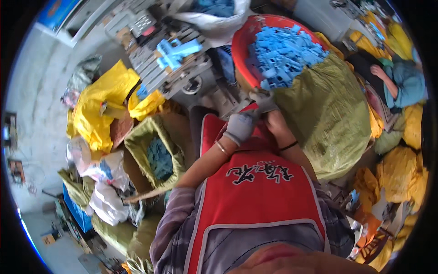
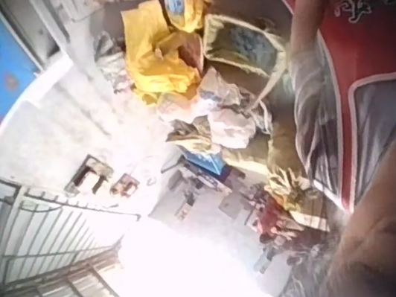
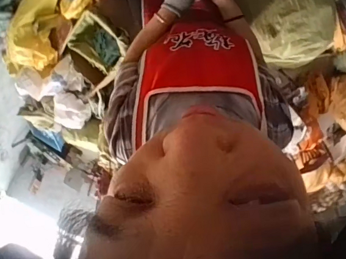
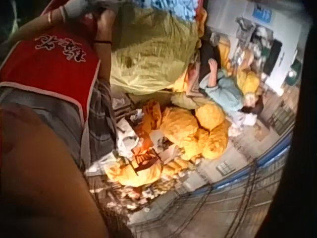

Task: The person puts on gloves, cleans a machine component with tape, and presses buttons on the control panel. The person then loads toy gun parts onto the machine to stamp them, places the stamped parts into containers, and covers a basin of parts with a sack.

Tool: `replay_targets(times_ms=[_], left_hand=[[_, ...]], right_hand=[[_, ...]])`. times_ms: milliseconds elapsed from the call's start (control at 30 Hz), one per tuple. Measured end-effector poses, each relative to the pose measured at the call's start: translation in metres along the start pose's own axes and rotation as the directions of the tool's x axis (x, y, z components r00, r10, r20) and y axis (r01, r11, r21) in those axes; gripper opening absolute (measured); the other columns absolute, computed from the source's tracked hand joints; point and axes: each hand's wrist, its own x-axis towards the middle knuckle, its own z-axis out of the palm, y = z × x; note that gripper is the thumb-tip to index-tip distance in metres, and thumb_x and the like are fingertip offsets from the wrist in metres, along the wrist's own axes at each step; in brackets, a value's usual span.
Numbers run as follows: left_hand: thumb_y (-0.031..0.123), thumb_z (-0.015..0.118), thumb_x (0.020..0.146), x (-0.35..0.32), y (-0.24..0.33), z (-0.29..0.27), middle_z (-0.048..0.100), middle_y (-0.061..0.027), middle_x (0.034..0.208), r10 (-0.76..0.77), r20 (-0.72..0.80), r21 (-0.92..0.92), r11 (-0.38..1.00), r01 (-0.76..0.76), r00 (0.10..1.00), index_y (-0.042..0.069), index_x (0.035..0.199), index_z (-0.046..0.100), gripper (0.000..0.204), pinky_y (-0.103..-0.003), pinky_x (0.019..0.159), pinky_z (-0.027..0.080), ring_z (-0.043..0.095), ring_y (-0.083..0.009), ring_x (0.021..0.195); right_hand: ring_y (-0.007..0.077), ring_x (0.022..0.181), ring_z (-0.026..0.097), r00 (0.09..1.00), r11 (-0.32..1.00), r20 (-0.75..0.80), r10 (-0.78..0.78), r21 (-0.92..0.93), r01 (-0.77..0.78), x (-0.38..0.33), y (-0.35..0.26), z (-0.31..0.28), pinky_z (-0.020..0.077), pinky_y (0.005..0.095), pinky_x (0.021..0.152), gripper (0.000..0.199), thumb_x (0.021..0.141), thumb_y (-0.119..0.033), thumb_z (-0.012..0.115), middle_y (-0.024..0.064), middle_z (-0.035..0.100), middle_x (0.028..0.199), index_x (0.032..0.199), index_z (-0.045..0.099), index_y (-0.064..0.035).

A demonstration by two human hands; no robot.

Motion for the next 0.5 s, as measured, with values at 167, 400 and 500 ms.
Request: replay_targets(times_ms=[167,400,500], left_hand=[[0.018,0.051,0.086,0.007,-0.003,0.000,0.061,-0.0085,0.072,0.066,0.019,-0.037,0.997,-0.065,0.998,0.010,0.099,0.057,0.017,-0.039,0.049,0.045,0.061,-0.0261,0.061],[0.018,0.056,0.081,0.035,0.014,-0.020,0.060,-0.0071,0.072,0.274,-0.021,0.055,0.961,-0.272,0.962,0.008,0.098,0.056,0.020,-0.037,0.049,0.046,0.060,-0.0243,0.060],[0.017,0.055,0.082,0.044,0.013,-0.026,0.058,-0.0069,0.066,0.177,-0.046,0.080,0.982,-0.173,0.983,0.009,0.096,0.056,0.016,-0.037,0.046,0.045,0.059,-0.0244,0.055]], right_hand=[[0.0173,0.101,0.056,0.997,0.901,-0.025,-0.073,0.427,0.077,0.023,-0.014,0.004,0.0446,0.0360,0.091,0.036,0.097,-0.031,0.046,0.0034,0.060,0.111,0.129,0.049,-0.0145],[0.0265,0.120,0.047,0.883,0.142,0.050,-0.467,-0.981,0.130,0.091,-0.056,0.047,0.0391,0.0396,0.097,0.039,0.090,-0.013,0.048,0.0163,0.050,0.130,0.126,0.044,0.0011],[0.0311,0.137,0.025,0.934,0.841,0.207,-0.291,0.521,0.146,0.108,-0.079,0.071,0.0163,0.0527,0.113,0.047,0.094,-0.018,0.032,0.0124,0.028,0.149,0.139,0.032,-0.0047]])
